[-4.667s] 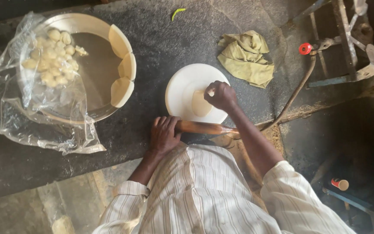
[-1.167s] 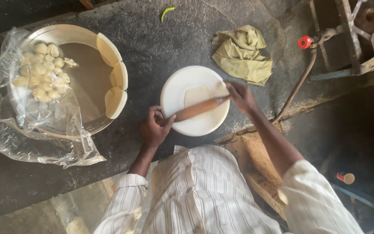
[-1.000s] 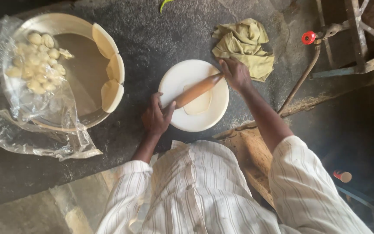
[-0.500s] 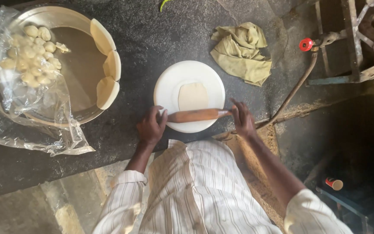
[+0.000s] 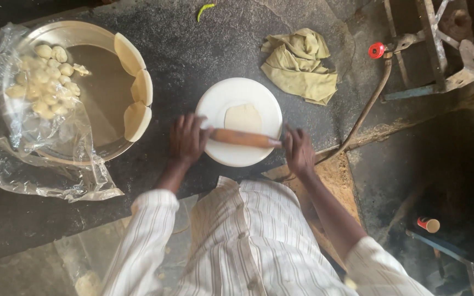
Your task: The person takes dough balls one at a time from a plastic-covered tray, rolls each ball flat with a wooden rolling pin on a white plate, and places the flattened dough rounds back into the tray, repeating the cycle.
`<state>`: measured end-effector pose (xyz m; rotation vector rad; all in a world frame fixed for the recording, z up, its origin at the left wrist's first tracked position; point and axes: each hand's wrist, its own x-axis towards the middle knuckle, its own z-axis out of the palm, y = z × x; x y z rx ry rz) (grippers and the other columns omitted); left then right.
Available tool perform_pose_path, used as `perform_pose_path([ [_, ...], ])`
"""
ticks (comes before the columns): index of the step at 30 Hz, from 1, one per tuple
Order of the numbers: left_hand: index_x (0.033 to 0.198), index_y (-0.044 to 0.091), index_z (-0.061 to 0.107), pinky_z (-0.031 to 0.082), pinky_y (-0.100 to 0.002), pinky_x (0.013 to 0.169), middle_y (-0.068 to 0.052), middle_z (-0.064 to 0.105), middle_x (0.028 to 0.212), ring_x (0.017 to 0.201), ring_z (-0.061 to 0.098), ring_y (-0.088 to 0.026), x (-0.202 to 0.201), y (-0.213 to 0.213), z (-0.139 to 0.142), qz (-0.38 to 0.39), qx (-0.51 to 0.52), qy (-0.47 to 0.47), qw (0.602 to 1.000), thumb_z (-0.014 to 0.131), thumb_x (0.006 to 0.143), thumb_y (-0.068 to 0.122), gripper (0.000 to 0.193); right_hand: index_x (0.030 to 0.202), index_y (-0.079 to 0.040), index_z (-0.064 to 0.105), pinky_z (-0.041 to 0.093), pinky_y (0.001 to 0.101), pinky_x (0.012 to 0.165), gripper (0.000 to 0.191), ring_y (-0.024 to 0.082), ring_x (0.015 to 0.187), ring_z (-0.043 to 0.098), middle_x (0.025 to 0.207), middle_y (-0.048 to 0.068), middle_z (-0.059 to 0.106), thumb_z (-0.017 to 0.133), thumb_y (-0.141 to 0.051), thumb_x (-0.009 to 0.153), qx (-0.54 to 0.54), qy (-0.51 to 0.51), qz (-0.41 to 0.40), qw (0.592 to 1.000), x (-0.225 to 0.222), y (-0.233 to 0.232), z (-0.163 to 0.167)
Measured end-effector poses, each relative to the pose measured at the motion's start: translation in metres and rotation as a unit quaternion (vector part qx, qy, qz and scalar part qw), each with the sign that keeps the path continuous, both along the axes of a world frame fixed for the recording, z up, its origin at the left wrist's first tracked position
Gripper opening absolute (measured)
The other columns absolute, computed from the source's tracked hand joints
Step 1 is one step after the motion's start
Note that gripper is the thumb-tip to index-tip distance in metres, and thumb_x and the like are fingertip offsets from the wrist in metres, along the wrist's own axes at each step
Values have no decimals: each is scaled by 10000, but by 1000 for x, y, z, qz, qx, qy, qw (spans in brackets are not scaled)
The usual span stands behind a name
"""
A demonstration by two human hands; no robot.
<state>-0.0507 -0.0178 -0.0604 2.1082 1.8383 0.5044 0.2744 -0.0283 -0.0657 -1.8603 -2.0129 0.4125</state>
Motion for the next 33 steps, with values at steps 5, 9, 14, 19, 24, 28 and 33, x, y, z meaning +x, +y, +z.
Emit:
perform_pose_path([
  [5, 1209, 95, 625, 285, -567, 1137, -112, 634, 1211, 1273, 521, -338, 8, -58, -15, -104, 131, -45, 985, 783, 753, 517, 641, 1365, -125, 651, 481, 456, 966, 429, 321, 1155, 622, 1243, 132, 654, 682, -320, 985, 38, 2, 76, 996, -22, 2, 9],
  [9, 1254, 123, 636, 311, -518, 1169, -63, 639, 1178, 1226, 557, -273, 15, -76, -23, -82, 40, -78, 993, 852, 784, 418, 596, 1145, -178, 784, 507, 440, 941, 249, 300, 1068, 638, 1119, 69, 708, 717, -312, 946, 38, -8, 78, 996, -61, 57, 5],
  [14, 1223, 148, 655, 320, -505, 1130, -46, 658, 1188, 1201, 569, -260, 4, -116, -21, -38, 17, -88, 995, 854, 729, 382, 582, 925, -178, 799, 545, 437, 878, 188, 257, 1030, 701, 1051, 30, 753, 762, -356, 877, -77, -35, 68, 994, -81, 92, 15],
  [19, 1209, 126, 657, 312, -520, 1112, -47, 671, 1173, 1169, 584, -267, -10, -138, -15, 2, 34, -118, 992, 858, 749, 483, 615, 1048, -159, 761, 591, 406, 876, 299, 232, 971, 766, 1066, 62, 784, 741, -397, 867, -212, 6, 83, 974, -86, 108, 24],
  [24, 1207, 126, 659, 321, -510, 1104, -47, 681, 1164, 1149, 600, -264, -19, -139, -4, 2, 48, -122, 991, 847, 757, 511, 622, 1221, -97, 717, 628, 389, 777, 409, 260, 897, 757, 1053, 119, 754, 745, -319, 879, -330, 97, 100, 934, -104, 94, 34],
  [28, 1216, 117, 658, 329, -510, 1104, -55, 679, 1159, 1135, 603, -262, -23, -138, 3, -13, 54, -115, 992, 845, 761, 518, 634, 1275, 31, 696, 660, 314, 751, 424, 212, 931, 758, 1079, 153, 757, 741, -217, 933, -409, 289, 54, 864, -106, 71, 52],
  [33, 1203, 118, 664, 348, -498, 1077, -49, 681, 1135, 1095, 612, -256, -26, -125, 3, -31, 45, -98, 994, 835, 765, 540, 632, 1310, 75, 633, 636, 331, 726, 511, 210, 935, 739, 1092, 179, 743, 761, -244, 933, -359, 461, -3, 811, -84, 59, 35],
])
